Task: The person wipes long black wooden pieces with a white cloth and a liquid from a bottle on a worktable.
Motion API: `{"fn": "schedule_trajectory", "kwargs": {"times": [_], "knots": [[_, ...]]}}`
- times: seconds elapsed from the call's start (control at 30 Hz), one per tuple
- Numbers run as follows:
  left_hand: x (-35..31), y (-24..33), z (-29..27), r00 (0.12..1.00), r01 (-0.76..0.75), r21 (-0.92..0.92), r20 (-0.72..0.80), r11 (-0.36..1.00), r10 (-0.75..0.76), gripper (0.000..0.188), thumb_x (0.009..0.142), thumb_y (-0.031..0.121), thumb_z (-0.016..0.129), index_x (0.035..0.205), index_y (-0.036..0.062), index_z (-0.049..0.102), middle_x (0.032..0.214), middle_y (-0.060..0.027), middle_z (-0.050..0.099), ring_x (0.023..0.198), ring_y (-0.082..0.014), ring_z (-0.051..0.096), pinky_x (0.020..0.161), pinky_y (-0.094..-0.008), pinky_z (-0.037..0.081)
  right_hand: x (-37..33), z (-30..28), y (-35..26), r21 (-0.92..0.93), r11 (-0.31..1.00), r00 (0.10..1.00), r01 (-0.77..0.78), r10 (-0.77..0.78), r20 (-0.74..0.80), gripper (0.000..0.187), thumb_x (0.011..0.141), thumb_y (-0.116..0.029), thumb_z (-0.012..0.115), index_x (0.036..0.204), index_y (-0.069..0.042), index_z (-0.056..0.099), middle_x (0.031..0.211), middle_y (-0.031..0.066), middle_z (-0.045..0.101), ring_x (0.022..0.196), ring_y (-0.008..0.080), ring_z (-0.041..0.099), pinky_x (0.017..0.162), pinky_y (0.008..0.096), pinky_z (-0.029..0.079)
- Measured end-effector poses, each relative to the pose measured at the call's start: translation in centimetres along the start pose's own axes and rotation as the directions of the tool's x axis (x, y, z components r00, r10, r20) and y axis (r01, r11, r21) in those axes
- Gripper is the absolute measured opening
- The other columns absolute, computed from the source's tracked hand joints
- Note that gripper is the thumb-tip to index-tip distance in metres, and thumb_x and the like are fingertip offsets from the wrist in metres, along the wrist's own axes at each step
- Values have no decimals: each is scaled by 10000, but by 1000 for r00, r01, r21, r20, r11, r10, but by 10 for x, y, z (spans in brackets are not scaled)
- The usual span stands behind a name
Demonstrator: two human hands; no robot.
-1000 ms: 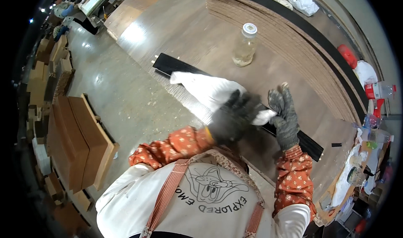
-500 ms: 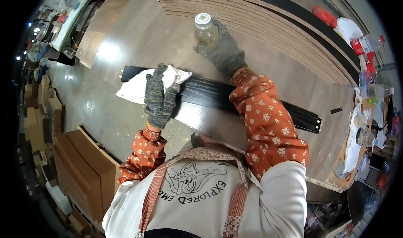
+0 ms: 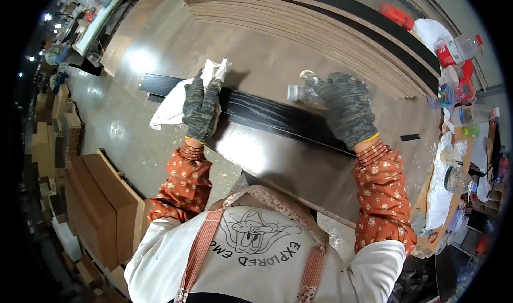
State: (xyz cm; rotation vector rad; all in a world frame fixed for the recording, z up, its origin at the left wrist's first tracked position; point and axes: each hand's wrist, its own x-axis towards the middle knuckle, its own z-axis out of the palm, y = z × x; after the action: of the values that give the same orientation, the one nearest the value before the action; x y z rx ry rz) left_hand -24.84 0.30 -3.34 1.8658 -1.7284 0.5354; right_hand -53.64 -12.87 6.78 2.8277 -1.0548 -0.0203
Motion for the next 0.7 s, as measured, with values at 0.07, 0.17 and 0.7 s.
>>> {"fn": "schedule_trajectory", "kwargs": {"times": [0.07, 0.17, 0.7], "knots": [[-1, 15, -4, 999, 18, 42, -42, 999, -16, 476, 791, 56, 591, 1266, 36, 558, 1204, -293, 549, 1048, -480, 560, 907, -531, 464, -6, 8, -6, 9, 999, 993, 44, -43, -114, 415, 807, -177, 621, 1212, -264, 618, 923, 75, 611, 852, 269, 598, 753, 417, 489], [-31, -9, -1, 914, 404, -153, 26, 902, -405, 375, 907, 111, 529, 1257, -21, 518, 1184, -220, 593, 950, -323, 628, 819, -405, 511, -1, 12, -22, -16, 990, 960, 137, -137, -246, 341, 854, -185, 561, 1178, -252, 642, 913, 79, 609, 823, 265, 589, 768, 418, 478], [-131, -90, -55, 454, 601, -617, -260, 508, -852, 400, 1004, 284, 463, 1267, -13, 516, 1222, -142, 573, 1076, -197, 564, 897, -306, 459, 117, -10, -126, 81, 941, 944, 329, -328, -30, 293, 916, -328, 565, 1185, -235, 632, 1083, 67, 623, 1105, 270, 575, 880, 415, 459]]}}
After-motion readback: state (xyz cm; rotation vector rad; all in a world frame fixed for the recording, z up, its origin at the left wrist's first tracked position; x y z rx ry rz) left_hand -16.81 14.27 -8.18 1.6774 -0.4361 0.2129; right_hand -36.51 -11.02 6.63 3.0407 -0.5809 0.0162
